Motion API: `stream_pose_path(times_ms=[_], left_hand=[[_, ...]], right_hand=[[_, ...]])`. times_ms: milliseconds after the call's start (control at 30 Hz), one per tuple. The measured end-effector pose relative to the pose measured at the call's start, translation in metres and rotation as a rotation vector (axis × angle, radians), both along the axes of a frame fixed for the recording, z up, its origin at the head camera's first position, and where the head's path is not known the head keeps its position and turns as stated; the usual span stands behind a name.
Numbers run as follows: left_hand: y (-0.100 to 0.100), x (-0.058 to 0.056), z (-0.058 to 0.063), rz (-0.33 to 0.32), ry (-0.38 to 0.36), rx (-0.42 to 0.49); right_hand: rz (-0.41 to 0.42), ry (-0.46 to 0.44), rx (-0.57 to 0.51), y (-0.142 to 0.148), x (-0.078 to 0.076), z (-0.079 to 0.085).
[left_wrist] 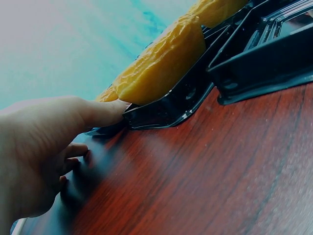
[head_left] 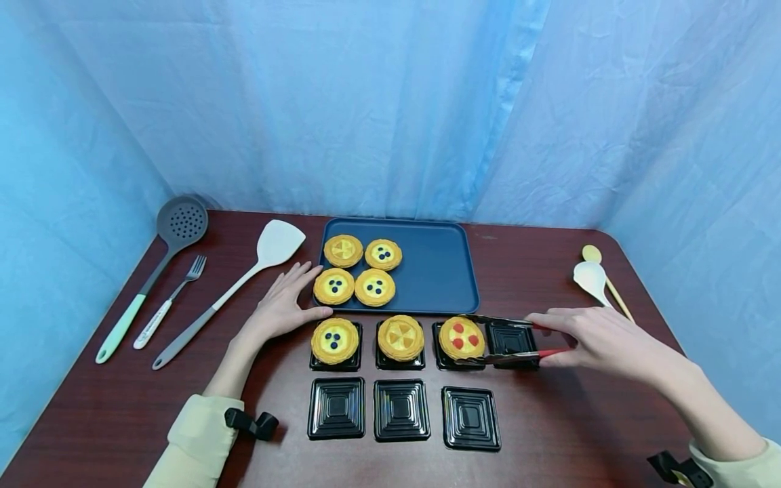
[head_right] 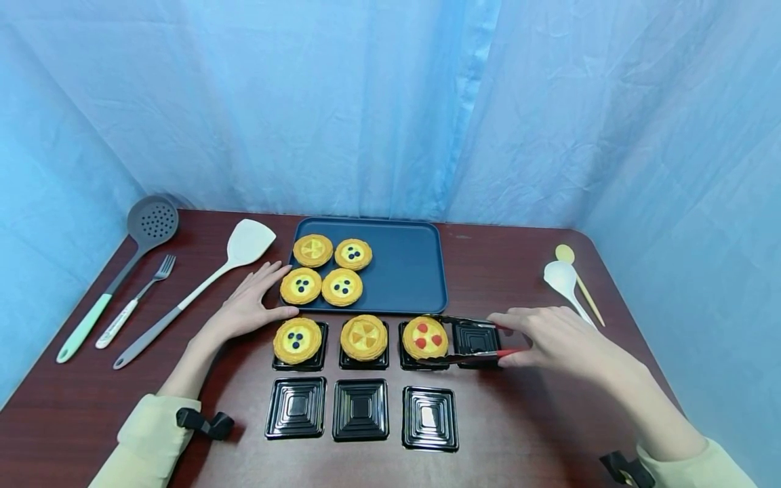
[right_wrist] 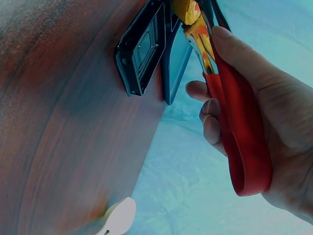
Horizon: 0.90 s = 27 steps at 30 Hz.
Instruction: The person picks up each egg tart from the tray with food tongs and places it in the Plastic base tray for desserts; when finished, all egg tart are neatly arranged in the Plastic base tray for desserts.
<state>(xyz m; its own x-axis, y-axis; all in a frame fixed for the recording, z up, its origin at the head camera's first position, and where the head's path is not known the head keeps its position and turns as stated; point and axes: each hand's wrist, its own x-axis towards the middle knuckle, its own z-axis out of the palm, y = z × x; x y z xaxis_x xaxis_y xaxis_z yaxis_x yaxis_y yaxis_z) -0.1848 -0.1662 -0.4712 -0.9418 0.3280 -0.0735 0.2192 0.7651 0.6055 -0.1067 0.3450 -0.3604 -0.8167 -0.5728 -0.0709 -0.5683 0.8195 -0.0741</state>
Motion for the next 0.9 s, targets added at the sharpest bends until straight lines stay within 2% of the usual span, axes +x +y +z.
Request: stream_pose_path(times_ms=[300,500,600,700,900], left_hand=[[0.001,-0.001,-0.001,0.003,0.001,-0.01],[0.002,-0.002,-0.001,0.001,0.0,-0.006],[0.001,-0.001,-0.001,-0.002,0.002,-0.005],[-0.001,-0.001,-0.001,0.0,0.005,-0.002],[-0.003,0.001,-0.002,0.004,0.009,0.004]], right_hand=[[0.01,0.013,-0.001,0.001,0.001,0.003],[0.012,0.031,0.019,0.0,-0.003,0.02],[0.002,0.035,0.037,-0.006,-0.012,0.034],[0.029,0.033,0.036,-0.019,-0.026,0.045],[0.103,0.03,0.038,-0.062,-0.065,0.051]])
